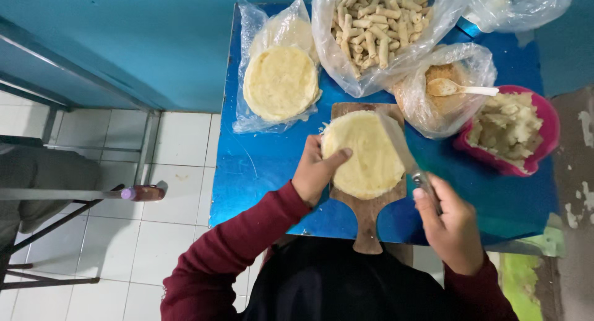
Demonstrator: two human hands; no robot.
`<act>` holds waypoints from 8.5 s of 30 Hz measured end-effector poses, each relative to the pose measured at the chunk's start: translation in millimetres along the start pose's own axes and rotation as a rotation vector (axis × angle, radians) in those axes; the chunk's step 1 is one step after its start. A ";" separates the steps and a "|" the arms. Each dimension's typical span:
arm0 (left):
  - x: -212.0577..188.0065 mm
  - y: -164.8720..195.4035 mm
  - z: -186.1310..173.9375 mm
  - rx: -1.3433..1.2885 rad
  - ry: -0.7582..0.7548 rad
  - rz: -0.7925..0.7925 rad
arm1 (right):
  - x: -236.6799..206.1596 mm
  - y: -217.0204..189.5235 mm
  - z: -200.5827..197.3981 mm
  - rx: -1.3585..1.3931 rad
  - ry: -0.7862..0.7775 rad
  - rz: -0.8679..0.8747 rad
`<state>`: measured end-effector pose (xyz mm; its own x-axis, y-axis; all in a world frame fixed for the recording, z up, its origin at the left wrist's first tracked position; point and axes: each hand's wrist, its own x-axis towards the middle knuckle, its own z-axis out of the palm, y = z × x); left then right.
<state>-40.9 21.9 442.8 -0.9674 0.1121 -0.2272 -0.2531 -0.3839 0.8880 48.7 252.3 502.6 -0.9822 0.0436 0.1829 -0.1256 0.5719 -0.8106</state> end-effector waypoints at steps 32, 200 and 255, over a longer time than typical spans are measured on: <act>-8.4 23.7 36.8 1.617 -0.325 0.901 | -5.6 -2.5 -10.4 -0.058 0.137 0.093; 72.6 85.8 33.7 1.791 -1.083 0.643 | -1.9 -55.1 34.0 -0.955 -0.265 -0.108; 64.0 80.1 18.3 1.896 -0.943 0.764 | -33.5 -44.3 20.7 -0.838 -0.244 -0.186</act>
<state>-122.8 15.1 506.7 -0.4212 0.9035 -0.0794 0.9032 0.4258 0.0544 84.2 208.6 520.9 -0.9706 -0.2304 0.0701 -0.2362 0.9676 -0.0896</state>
